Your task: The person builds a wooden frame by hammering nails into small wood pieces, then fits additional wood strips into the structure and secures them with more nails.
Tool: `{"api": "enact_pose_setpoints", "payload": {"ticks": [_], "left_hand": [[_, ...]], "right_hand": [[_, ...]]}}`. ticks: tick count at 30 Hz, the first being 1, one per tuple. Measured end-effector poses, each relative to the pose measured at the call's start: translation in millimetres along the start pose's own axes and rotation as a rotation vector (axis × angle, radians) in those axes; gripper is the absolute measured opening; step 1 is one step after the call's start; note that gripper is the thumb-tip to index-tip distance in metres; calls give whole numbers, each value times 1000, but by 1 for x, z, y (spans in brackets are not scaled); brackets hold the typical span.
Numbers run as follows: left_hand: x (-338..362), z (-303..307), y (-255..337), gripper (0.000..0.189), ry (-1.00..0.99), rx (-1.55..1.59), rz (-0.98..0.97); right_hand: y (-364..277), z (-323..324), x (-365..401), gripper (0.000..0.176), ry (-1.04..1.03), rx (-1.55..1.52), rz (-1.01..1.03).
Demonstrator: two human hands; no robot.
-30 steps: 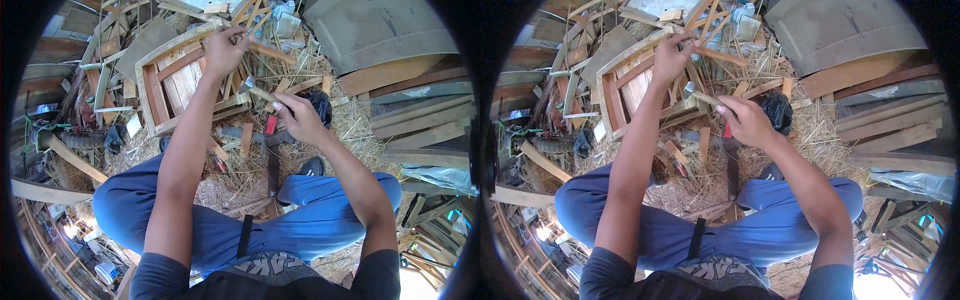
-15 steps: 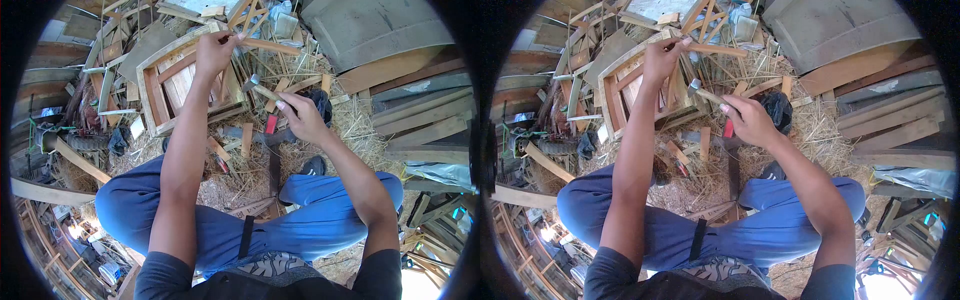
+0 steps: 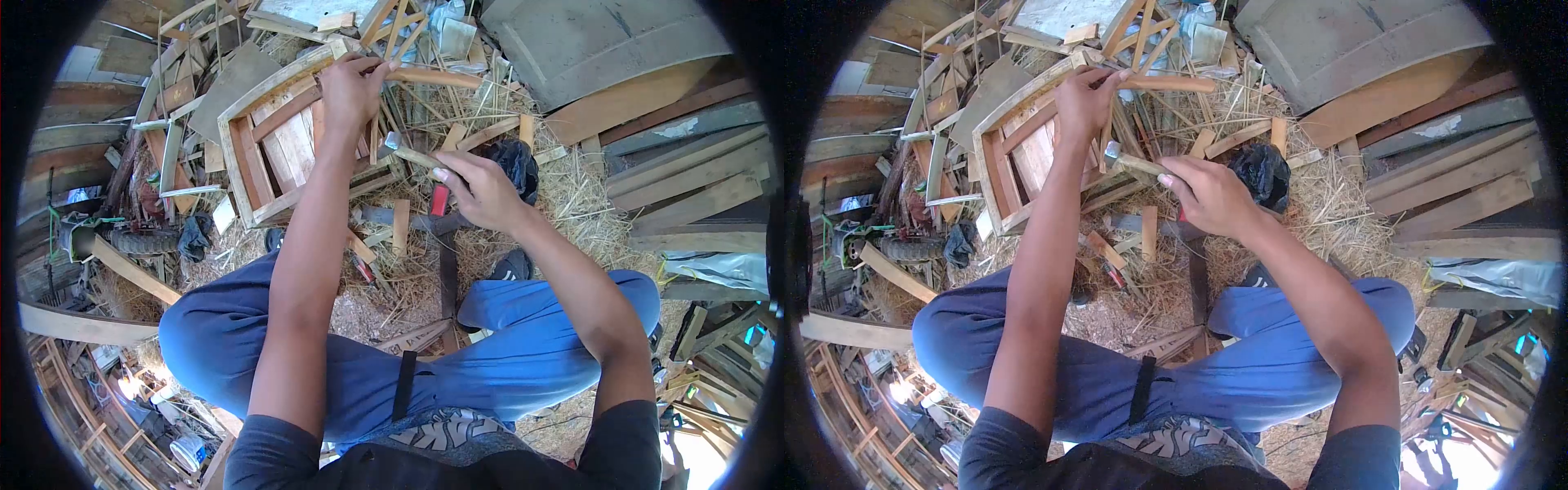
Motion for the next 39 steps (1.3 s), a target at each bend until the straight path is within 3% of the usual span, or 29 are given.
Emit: {"api": "enact_pose_setpoints", "payload": {"ticks": [8,13,17,19,22,29,32,35,36,38,39], "left_hand": [[2,2,2,45,-139,-15,95],[2,-2,-24,32,-96,433,151],[4,-1,-29,28,-57,442,56],[4,-5,-32,26,-77,335,-129],[9,-3,-31,25,-206,70,-114],[11,-1,-31,29,-181,168,-35],[12,-3,-34,27,-156,209,-50],[9,-13,-48,25,-144,175,-122],[8,-13,-48,25,-143,191,-122],[8,-12,-43,24,-166,149,-139],[8,-11,-41,23,-181,157,-120]], "right_hand": [[2,-4,1,27,23,40,64],[4,-5,0,26,37,40,86],[2,-5,-1,26,11,41,59],[2,-6,-2,26,49,30,73],[-1,-7,-4,26,84,43,115],[2,-12,-4,26,7,46,60],[7,-9,-1,24,81,34,86],[37,1,0,27,232,-56,-409],[56,4,0,31,349,13,-392],[81,14,2,35,396,-45,-604],[94,21,3,35,399,-28,-610]]}}
Point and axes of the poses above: each hand's wrist, its own x-axis away from the middle knuckle, its own z-axis out of the back of the hand, y = z × x, the point moved 2 cm from there along -x, towards the middle knuckle, and after that the axes turned 2 degrees about -x, right-handed, at the moved point
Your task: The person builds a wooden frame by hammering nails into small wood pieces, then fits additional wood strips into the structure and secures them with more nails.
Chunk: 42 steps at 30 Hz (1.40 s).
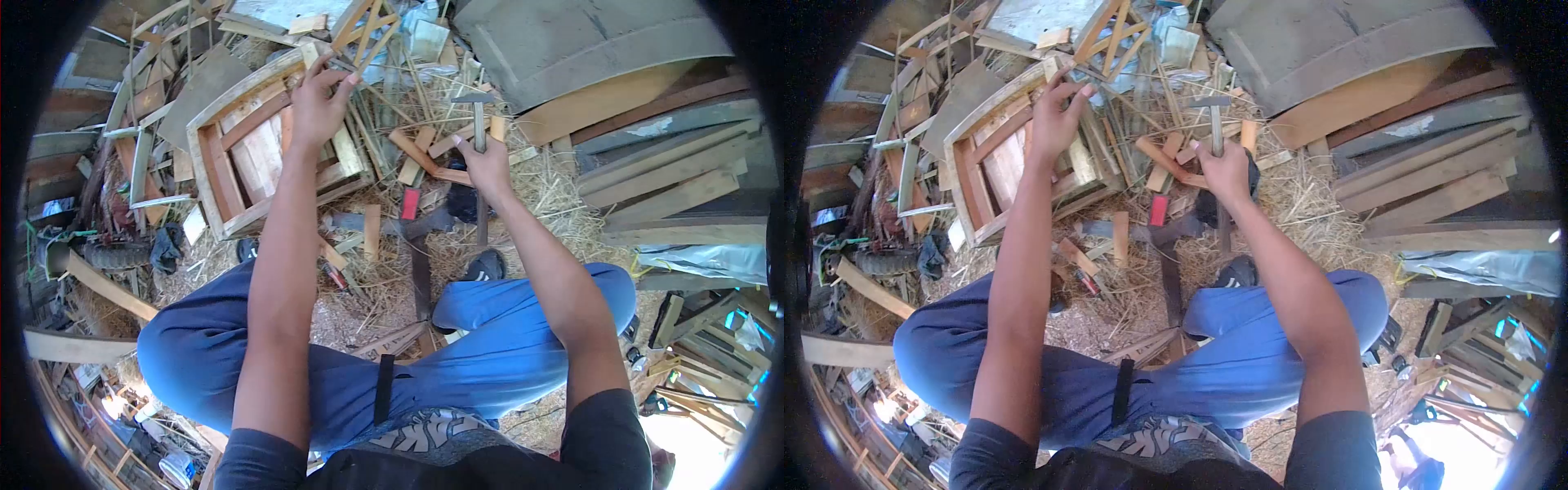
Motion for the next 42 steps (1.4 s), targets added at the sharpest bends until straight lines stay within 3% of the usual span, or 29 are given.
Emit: {"api": "enact_pose_setpoints", "payload": {"ticks": [2,3,5,9,14,19,20,23,25,28,33,35,36,39,42], "left_hand": [[3,-3,4,23,20,19,25],[2,-2,3,22,39,19,48],[0,-4,-3,22,18,-50,24],[1,-8,-8,24,72,-63,7],[1,-5,-7,24,74,-61,2],[-2,12,1,32,-19,180,29],[-3,22,1,36,-102,278,200],[-4,61,41,35,-118,173,228],[-6,82,59,41,-65,94,100],[-7,121,80,42,-112,138,138],[17,190,126,44,-169,117,175],[30,213,135,46,-315,-142,129],[38,215,113,40,-320,-22,93],[66,223,121,40,-252,201,30],[71,221,128,40,-195,206,63]], "right_hand": [[29,5,-13,35,-97,106,-344],[39,1,-8,35,-94,108,-344],[51,-8,3,34,-26,177,-33],[79,-21,8,41,-125,515,-256],[91,-11,16,55,-343,639,-489],[94,-10,11,50,-253,530,-449],[90,-8,6,48,-243,489,-425],[52,4,-7,43,-187,249,-372],[18,14,-16,40,-139,266,-249],[-60,40,-7,37,-111,192,-77],[-122,48,26,33,-113,60,35],[-143,45,41,32,-180,31,8],[-141,36,40,31,-177,61,-2],[-151,16,49,32,-194,46,68],[-156,3,57,33,-208,46,120]]}}
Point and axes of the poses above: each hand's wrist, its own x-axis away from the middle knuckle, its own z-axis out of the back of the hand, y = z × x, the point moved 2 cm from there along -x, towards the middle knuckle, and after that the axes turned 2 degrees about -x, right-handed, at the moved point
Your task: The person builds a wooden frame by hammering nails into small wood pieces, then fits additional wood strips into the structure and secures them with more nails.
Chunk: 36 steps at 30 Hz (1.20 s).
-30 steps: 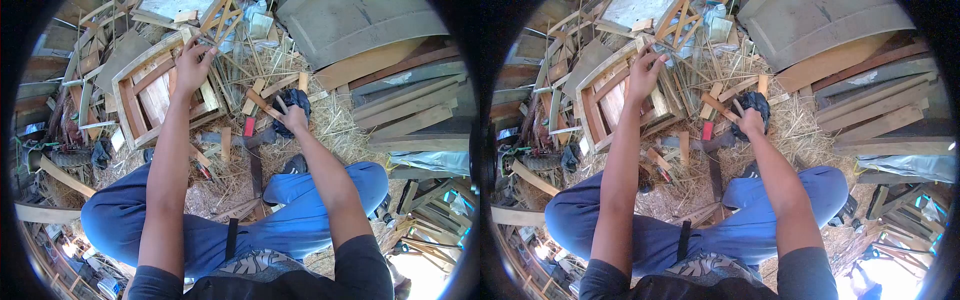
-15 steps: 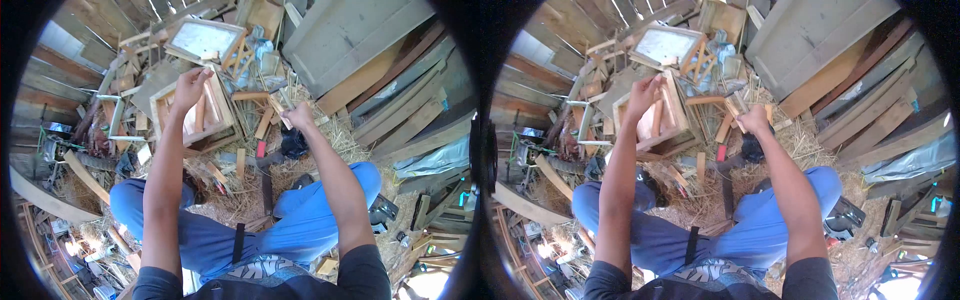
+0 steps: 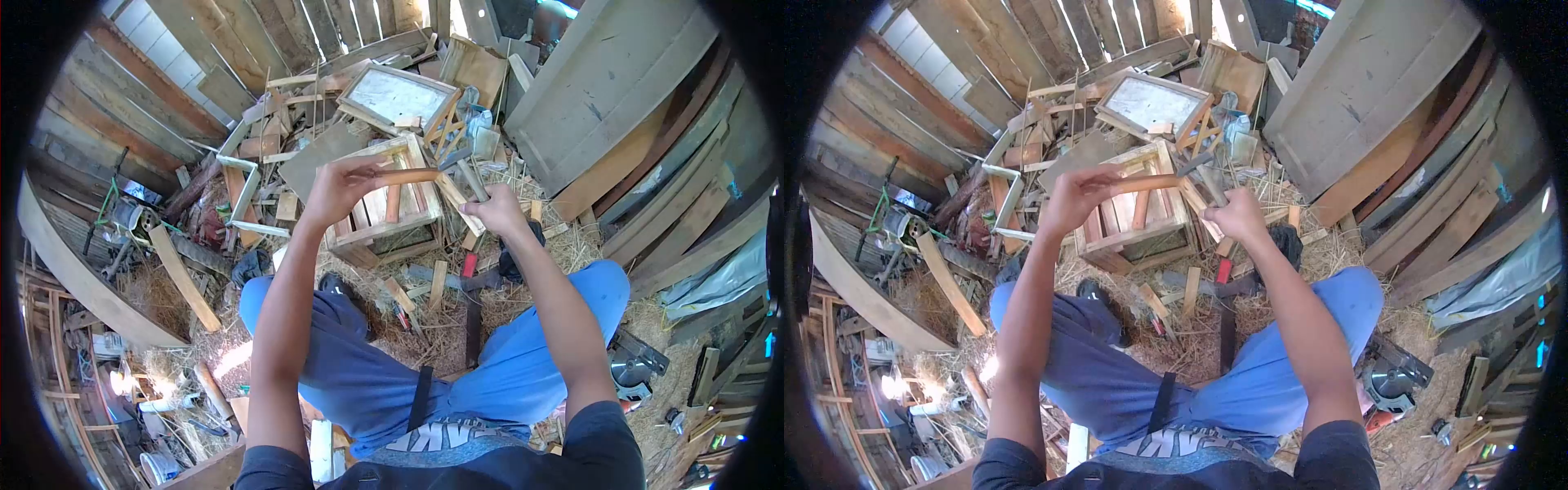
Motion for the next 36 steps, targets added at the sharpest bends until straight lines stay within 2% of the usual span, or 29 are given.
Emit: {"api": "enact_pose_setpoints", "payload": {"ticks": [1,2,3,5,6,8,9,11,13,14,18,23,25,28,32,34,36], "left_hand": [[4,-3,8,39,20,46,-36],[7,-4,15,28,64,16,1],[9,-2,12,28,75,22,6],[9,4,6,18,210,-120,62],[9,6,1,16,256,-48,65],[9,12,-4,17,319,-99,36],[8,16,-4,18,377,-155,0],[6,20,-7,17,428,-151,-1],[8,27,10,17,550,-197,-46],[4,30,1,18,567,-164,-58],[6,34,10,18,597,-199,-35],[4,36,6,20,611,-198,-21],[4,35,9,24,571,-197,43],[2,33,4,20,612,-165,-38],[6,30,13,21,591,-165,-46],[8,30,19,25,537,-83,36],[7,29,15,28,535,30,28]], "right_hand": [[-7,-3,4,32,-12,1,46],[-13,-2,9,33,-42,-30,40],[-12,-5,6,33,-51,-20,44],[-6,-12,3,34,-44,-164,20],[-16,-9,7,34,-51,-158,19],[-43,0,19,34,-142,-309,-129],[-44,0,19,34,-141,-305,-130],[-44,0,17,33,-114,-609,-130],[-47,2,16,31,-118,-627,-149],[-44,1,13,31,-124,-634,-138],[-43,4,10,31,-197,-641,-108],[-42,2,9,29,-151,-718,-91],[-43,2,11,29,-125,-750,-70],[-41,1,11,30,-90,-697,-80],[-42,1,13,32,-73,-662,-67],[-43,-1,15,32,-72,-659,-66],[-39,-6,15,33,-70,-655,-80]]}}
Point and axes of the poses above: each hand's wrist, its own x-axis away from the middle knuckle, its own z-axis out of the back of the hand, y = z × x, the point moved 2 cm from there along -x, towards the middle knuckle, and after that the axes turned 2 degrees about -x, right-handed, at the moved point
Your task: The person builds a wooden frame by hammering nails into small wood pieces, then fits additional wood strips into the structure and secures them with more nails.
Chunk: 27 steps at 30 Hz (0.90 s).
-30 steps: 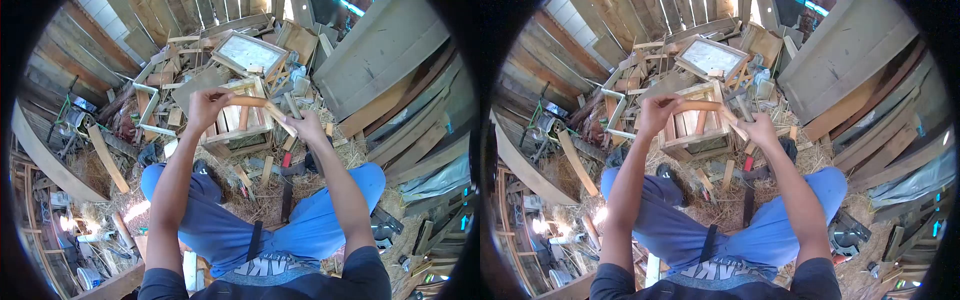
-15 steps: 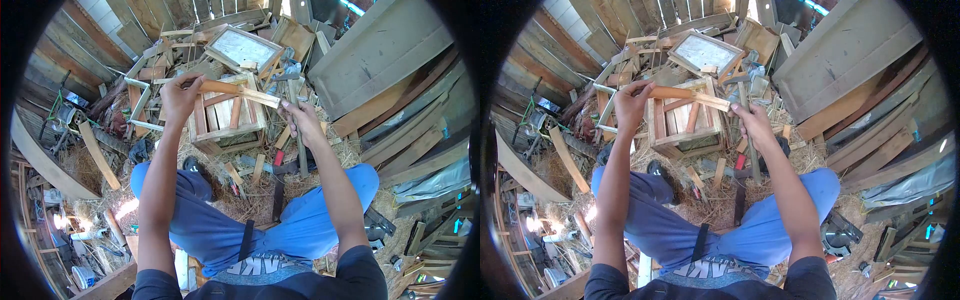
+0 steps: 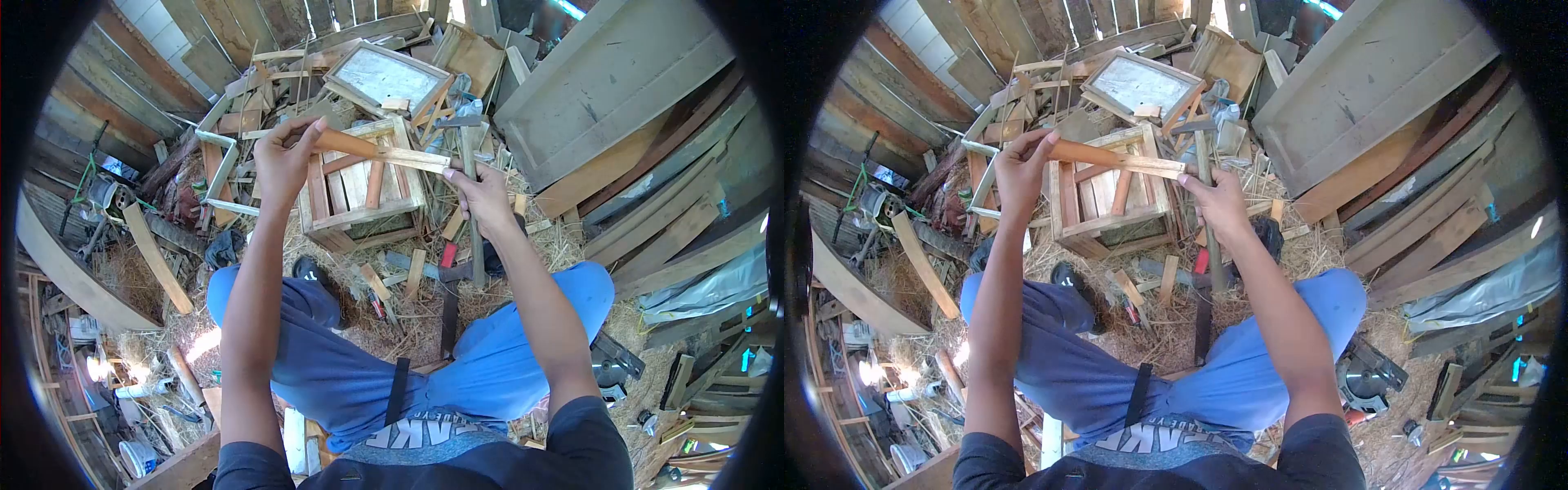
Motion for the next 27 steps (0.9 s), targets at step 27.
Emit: {"api": "enact_pose_setpoints", "payload": {"ticks": [27], "left_hand": [[93,-89,-132,43,33,85,711]], "right_hand": [[66,-12,33,25,-56,77,-138]]}}
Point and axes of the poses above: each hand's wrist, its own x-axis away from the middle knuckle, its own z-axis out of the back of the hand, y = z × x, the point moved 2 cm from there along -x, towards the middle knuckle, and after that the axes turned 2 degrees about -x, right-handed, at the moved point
